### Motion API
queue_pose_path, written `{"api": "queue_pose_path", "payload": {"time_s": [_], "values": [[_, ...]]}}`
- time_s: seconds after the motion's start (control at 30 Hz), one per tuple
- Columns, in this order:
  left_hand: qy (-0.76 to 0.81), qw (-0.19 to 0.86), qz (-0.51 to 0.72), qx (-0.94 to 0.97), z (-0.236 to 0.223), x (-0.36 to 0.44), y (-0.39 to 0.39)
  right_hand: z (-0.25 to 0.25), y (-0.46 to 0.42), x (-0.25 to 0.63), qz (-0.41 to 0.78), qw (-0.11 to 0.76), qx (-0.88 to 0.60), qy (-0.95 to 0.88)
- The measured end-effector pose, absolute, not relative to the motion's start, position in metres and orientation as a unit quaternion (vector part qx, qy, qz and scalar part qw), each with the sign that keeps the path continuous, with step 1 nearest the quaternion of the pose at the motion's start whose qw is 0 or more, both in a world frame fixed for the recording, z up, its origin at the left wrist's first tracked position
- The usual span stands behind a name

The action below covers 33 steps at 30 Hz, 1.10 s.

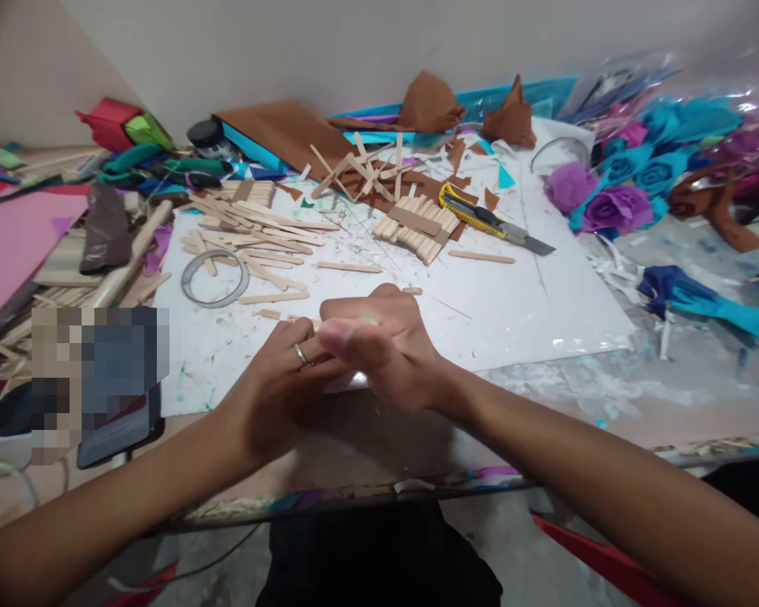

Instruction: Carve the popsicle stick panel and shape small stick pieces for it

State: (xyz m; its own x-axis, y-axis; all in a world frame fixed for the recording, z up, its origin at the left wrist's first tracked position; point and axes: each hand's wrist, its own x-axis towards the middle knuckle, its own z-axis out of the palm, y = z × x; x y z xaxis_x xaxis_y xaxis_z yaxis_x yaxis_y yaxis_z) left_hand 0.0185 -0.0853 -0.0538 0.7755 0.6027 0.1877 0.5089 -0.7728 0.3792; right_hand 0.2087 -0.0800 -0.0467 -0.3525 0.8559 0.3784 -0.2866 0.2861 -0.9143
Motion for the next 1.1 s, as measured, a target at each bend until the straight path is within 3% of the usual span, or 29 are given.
{"api": "queue_pose_path", "payload": {"time_s": [0.17,0.37,0.83,1.0,1.1], "values": [[0.267,0.102,0.163,0.944,-0.059,0.016,-0.083,-0.027,-0.080,0.205,0.601,0.586,-0.193,-0.508],[0.252,0.078,0.181,0.947,-0.064,0.014,-0.081,0.006,-0.076,0.211,0.562,0.636,-0.242,-0.469],[0.275,0.180,0.238,0.914,-0.064,0.019,-0.086,-0.013,-0.073,0.196,0.576,0.615,-0.265,-0.468],[0.352,0.252,0.240,0.869,-0.061,0.023,-0.088,-0.019,-0.075,0.192,0.586,0.609,-0.263,-0.466],[0.332,0.229,0.234,0.885,-0.060,0.023,-0.087,-0.022,-0.077,0.189,0.562,0.626,-0.279,-0.464]]}}
